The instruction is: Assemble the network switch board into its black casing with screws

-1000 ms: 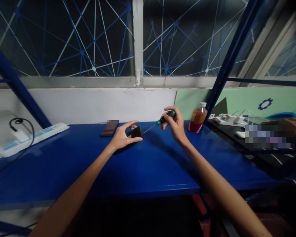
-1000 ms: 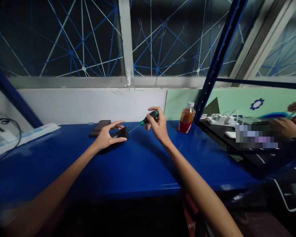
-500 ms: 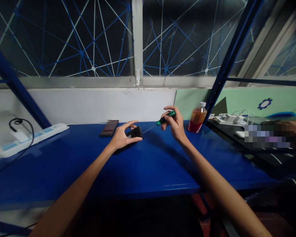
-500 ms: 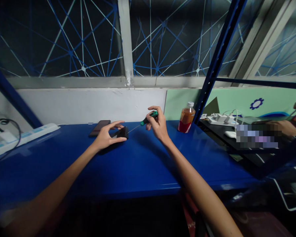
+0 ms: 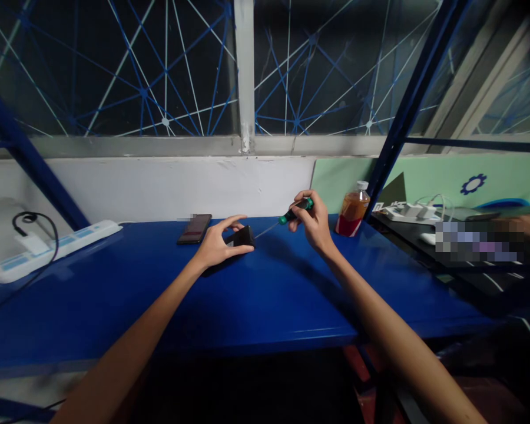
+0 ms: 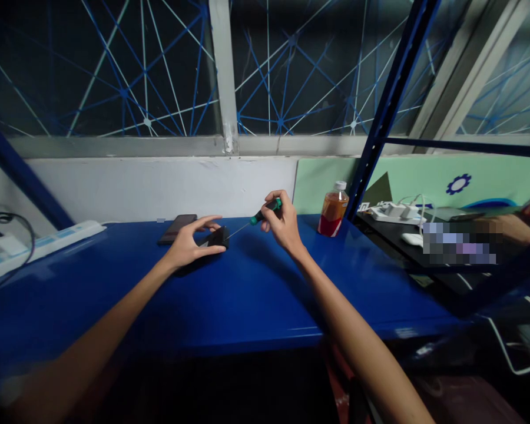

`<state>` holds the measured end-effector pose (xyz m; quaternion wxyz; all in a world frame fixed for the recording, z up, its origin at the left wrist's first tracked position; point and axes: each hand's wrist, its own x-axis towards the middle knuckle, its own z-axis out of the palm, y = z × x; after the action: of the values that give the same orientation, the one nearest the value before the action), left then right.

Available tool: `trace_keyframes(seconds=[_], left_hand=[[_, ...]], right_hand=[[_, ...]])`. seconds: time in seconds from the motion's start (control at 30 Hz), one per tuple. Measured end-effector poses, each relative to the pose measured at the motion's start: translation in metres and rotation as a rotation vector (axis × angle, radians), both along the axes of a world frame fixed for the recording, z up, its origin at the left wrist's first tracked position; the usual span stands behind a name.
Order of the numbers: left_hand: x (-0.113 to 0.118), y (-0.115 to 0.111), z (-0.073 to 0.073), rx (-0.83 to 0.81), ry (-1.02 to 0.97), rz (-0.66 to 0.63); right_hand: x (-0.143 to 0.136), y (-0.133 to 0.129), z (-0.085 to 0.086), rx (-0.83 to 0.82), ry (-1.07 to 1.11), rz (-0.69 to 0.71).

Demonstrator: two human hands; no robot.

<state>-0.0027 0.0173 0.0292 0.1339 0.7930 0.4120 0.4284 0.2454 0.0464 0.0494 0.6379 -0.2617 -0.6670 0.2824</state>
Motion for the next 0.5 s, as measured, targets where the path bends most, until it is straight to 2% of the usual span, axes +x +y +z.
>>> trace_keyframes(seconds=[0.27,0.43,0.5], left_hand=[[-0.0013,0.0026,-0.0026,0.021,0.001,0.002],[-0.0012,0.0023,-0.0025,0.023,0.004,0.002],[-0.0010,0.0021,-0.0028,0.025,-0.003,-0.003]], right_hand=[[-0.0021,-0.0082,0.0058,0.010,-0.065,-0.168],[0.0001,-0.0041,0.0029,-0.007,-0.030,-0.010],[-0.0002,-0.0027,0.0021,-0.004,-0.015,0.007]])
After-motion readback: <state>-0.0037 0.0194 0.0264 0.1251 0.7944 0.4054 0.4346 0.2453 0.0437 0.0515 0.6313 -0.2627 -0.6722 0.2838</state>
